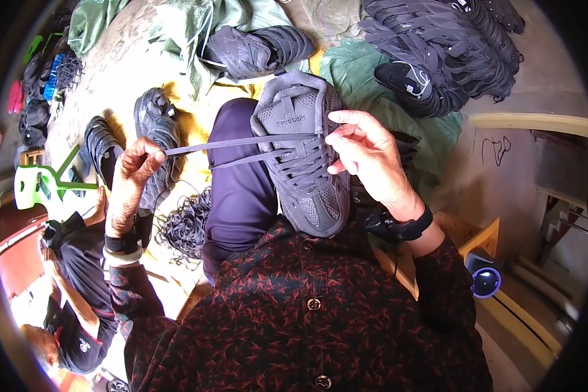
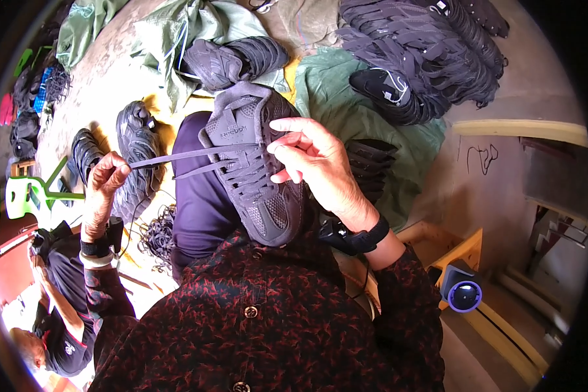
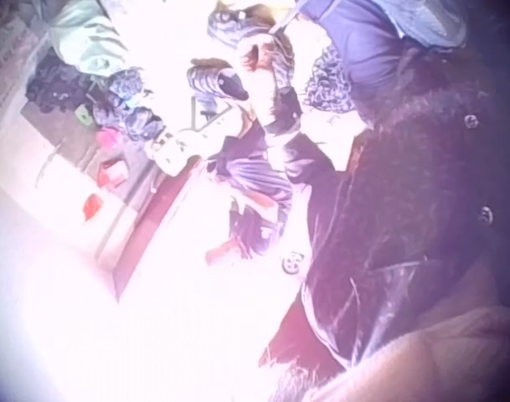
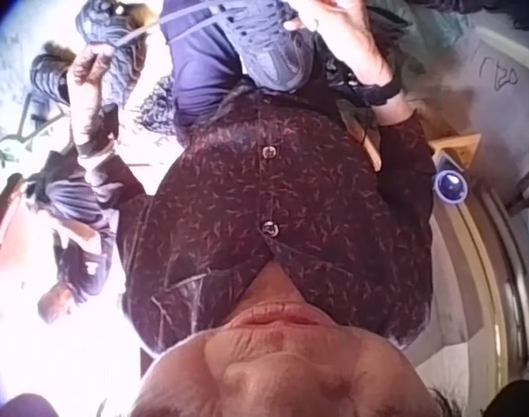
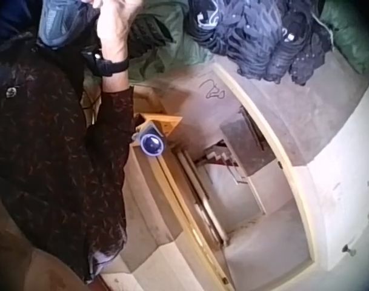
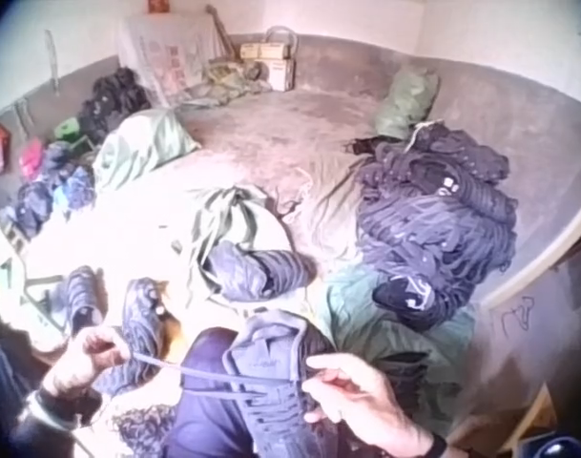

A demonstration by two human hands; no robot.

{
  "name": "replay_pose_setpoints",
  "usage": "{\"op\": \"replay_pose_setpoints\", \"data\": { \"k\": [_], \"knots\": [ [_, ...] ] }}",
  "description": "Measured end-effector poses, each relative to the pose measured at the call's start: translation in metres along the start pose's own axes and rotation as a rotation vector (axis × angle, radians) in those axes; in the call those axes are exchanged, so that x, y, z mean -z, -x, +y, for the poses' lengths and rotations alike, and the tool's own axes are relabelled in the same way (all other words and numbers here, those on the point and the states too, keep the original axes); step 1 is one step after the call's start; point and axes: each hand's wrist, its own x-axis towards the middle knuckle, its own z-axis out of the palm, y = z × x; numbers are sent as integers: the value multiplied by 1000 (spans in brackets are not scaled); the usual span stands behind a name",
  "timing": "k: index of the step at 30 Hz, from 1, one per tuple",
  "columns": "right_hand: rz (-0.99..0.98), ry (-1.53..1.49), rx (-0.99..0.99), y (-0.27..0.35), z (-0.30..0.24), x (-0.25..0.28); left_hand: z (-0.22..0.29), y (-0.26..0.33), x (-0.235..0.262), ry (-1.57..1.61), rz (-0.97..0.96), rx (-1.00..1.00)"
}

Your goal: Lacing a grey Reebok sneaker in a shoe workshop setting.

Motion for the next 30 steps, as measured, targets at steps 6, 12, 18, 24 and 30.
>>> {"op": "replay_pose_setpoints", "data": {
  "k": [6, 12, 18, 24, 30],
  "knots": [
    [-14, 29, 37, 2, -2, -3, -17, -18, -25, -407, 183, -129],
    [-29, 206, 124, 6, -15, -5, 36, -9, -98, -304, 75, -168],
    [-62, 661, 212, 0, -43, -27, 43, -17, -111, -303, -162, -205],
    [-174, 1021, 530, -17, -62, -45, 33, -12, -69, -167, -331, 36],
    [-495, 1093, 758, -49, -73, -76, 40, 17, -37, 108, -390, 27]
  ]
}}
